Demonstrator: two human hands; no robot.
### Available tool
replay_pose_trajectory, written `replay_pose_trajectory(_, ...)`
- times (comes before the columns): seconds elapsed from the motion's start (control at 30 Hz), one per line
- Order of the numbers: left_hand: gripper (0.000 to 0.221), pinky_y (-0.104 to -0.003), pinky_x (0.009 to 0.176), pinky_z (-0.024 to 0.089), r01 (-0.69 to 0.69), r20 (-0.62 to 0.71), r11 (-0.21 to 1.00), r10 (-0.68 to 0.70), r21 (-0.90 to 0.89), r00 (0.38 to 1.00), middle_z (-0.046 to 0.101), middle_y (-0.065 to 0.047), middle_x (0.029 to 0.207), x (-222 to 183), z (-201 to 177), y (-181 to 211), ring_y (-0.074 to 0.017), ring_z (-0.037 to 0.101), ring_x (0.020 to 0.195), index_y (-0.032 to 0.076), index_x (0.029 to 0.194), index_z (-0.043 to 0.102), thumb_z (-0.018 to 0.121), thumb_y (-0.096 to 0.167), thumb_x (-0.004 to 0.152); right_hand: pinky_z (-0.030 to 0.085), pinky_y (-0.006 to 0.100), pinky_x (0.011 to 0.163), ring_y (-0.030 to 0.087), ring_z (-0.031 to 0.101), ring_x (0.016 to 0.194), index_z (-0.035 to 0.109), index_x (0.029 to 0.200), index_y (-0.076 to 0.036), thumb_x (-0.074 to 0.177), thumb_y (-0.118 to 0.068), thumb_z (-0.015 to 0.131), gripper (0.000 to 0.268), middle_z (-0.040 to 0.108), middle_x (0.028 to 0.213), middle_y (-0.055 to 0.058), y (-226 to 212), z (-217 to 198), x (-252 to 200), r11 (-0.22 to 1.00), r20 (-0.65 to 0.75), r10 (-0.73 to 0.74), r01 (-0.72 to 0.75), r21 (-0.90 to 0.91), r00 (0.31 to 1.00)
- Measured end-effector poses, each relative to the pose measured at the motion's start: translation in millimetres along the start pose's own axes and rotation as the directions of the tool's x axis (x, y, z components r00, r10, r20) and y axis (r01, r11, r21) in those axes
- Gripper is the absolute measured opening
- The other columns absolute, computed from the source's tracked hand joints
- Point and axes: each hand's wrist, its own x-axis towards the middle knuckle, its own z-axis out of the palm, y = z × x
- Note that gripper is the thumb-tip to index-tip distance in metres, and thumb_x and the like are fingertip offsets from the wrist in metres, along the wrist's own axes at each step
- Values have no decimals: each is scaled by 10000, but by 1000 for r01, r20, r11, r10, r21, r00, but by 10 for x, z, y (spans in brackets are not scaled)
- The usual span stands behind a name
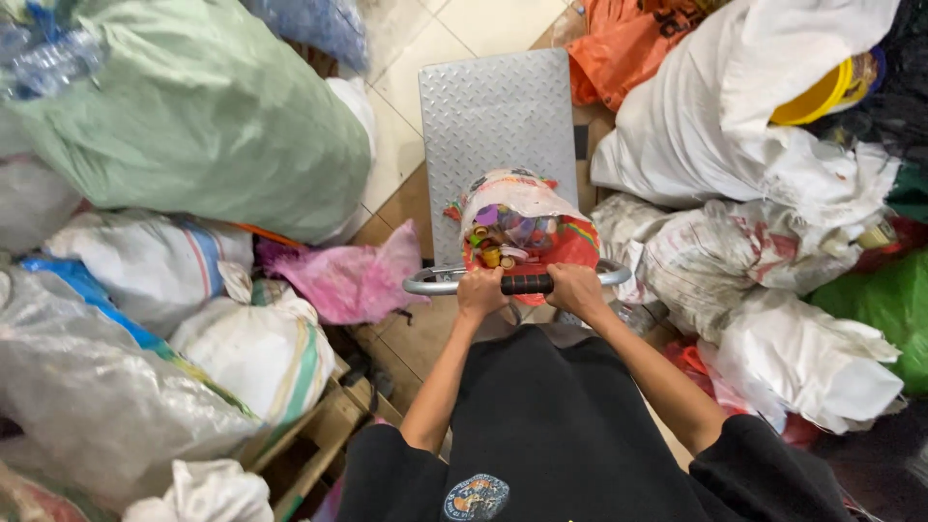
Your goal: The recorder weighs various bags of sorted items on a digital floor scale and writes the data into a notebook.
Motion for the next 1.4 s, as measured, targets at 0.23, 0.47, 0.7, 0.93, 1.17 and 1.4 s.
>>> replay_pose_trajectory(0.23,268,-477,611,577,-7,64,999,5,33,998,711,-114,686,661,-195,-735,-344,708,651,129,784,708,799,274,579,542,507,587,361,703,671,663,781,-76,685,-252,745,217,689,714,146,-242,17,842,999,-5,48,-48,3,999)
replay_pose_trajectory(0.47,259,-492,626,581,16,115,999,-22,50,993,706,-153,683,1608,-228,-1570,-355,724,654,129,806,713,825,311,660,554,498,591,353,717,678,673,808,-78,679,-251,738,226,715,760,140,-182,220,1877,999,-59,25,-24,25,998)
replay_pose_trajectory(0.7,340,-510,654,582,65,183,990,-87,124,979,729,-160,727,2544,-243,-1964,-364,738,706,120,816,727,849,355,602,556,495,591,349,714,663,695,810,-96,715,-243,733,179,716,746,140,158,183,2848,1000,-124,4,0,30,992)
replay_pose_trajectory(0.93,315,-522,675,582,131,167,985,-148,109,975,739,-148,768,3396,-203,-1968,-368,735,732,143,856,745,823,359,640,559,496,608,360,710,668,689,767,-89,670,-222,732,170,710,725,148,798,18,3689,1000,-65,-17,19,24,998)
replay_pose_trajectory(1.17,314,-525,712,578,169,143,985,-170,24,975,745,-161,825,4380,-397,-1970,-387,731,789,170,917,765,790,382,687,556,500,617,356,712,698,684,753,-92,697,-216,731,144,714,746,136,1390,-309,4516,997,-100,-49,54,48,994)
replay_pose_trajectory(1.4,441,-508,786,572,193,379,980,-159,-53,912,745,-199,849,5567,-568,-2171,-394,724,848,141,886,784,830,482,610,562,487,629,356,711,680,701,746,-108,680,-215,722,127,708,718,145,1943,-496,5500,996,-60,-94,94,0,994)
